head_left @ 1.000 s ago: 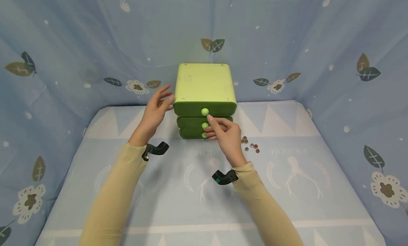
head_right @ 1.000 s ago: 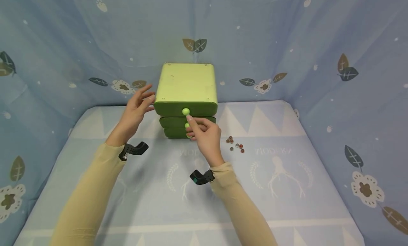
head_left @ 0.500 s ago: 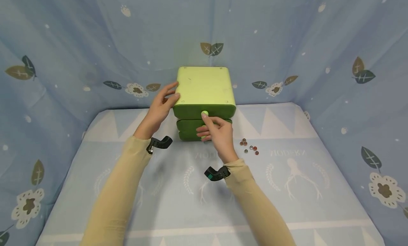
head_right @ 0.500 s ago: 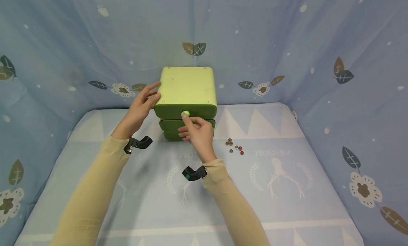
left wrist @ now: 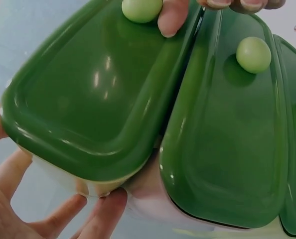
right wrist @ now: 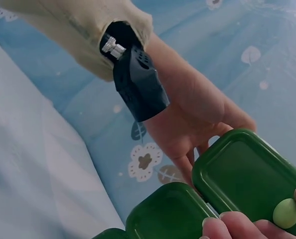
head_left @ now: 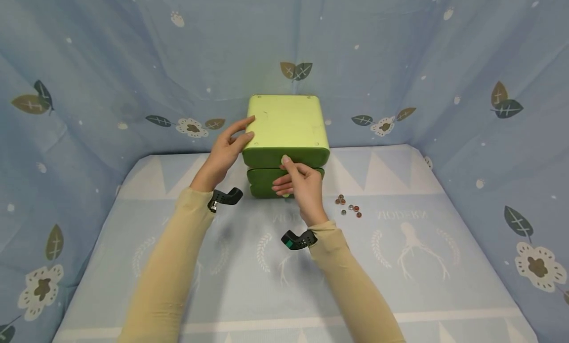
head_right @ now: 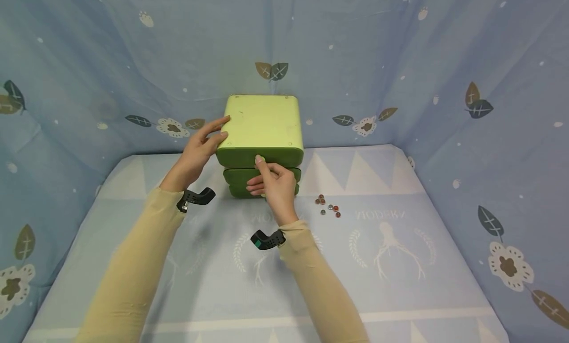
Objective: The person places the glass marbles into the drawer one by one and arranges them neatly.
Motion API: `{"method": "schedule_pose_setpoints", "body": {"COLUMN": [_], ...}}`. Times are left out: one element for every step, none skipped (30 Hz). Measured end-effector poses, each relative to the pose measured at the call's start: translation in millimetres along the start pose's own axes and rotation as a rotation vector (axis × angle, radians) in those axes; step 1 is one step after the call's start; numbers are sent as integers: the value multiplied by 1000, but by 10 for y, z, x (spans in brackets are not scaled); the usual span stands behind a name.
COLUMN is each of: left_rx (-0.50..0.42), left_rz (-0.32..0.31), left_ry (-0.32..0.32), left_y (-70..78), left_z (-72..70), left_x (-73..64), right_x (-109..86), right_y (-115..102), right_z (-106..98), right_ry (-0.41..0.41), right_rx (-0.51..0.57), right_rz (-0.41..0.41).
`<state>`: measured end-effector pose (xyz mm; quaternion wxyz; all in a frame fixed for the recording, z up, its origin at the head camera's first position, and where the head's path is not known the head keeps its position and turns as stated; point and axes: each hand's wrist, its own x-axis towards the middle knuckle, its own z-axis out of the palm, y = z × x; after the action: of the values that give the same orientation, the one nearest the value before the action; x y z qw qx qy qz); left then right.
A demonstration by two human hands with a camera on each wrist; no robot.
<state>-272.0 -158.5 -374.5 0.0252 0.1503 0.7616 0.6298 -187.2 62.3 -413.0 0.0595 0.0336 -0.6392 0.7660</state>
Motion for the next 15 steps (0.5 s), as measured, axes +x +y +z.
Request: {"method": "schedule_pose_setpoints", "body": {"left_rx": [2, 2, 6, 9, 10, 9, 9, 6, 2, -1, -5, -7, -10, -13, -12], "left_rz": [-2, -3, -4, -6, -6, -5, -4, -3, -3, -3, -4, -5, -5, -6, -7], "left_ry": [2, 3, 5, 5, 5, 5, 4, 2, 0, -3, -6, -12, -18, -24, -30], "left_y": [-3, -9, -12, -13, -12, -16, -15, -13, -11, -10, -11, -10, -7, -4, -2], "left_z": [-1, -3, -6, -9, -13, -18, -22, -26, -29, -32, -35, -37, -36, -33, -30], "left_x": [1, 6, 10, 14, 15, 19, 20, 22, 23, 25, 25, 26, 25, 26, 27], "right_x": [0, 2, 4, 7, 12, 18, 22, 27, 32, 33, 34, 33, 30, 27, 24], "right_y": [0, 1, 1, 2, 7, 13, 16, 20, 26, 28, 34, 35, 37, 40, 42], "right_z": [0, 1, 3, 6, 8, 9, 11, 12, 11, 11, 9, 6, 3, -1, -6], "right_ry": [-1, -2, -1, -1, 0, 1, 2, 3, 4, 5, 7, 8, 11, 14, 17], "right_rx": [6, 13, 18, 23, 26, 27, 29, 28, 27, 25, 23, 23, 22, 21, 21], "right_rz": [-5, -10, -10, -11, -12, -13, -14, -16, -17, -19, -20, -20, -20, -19, -19]}}
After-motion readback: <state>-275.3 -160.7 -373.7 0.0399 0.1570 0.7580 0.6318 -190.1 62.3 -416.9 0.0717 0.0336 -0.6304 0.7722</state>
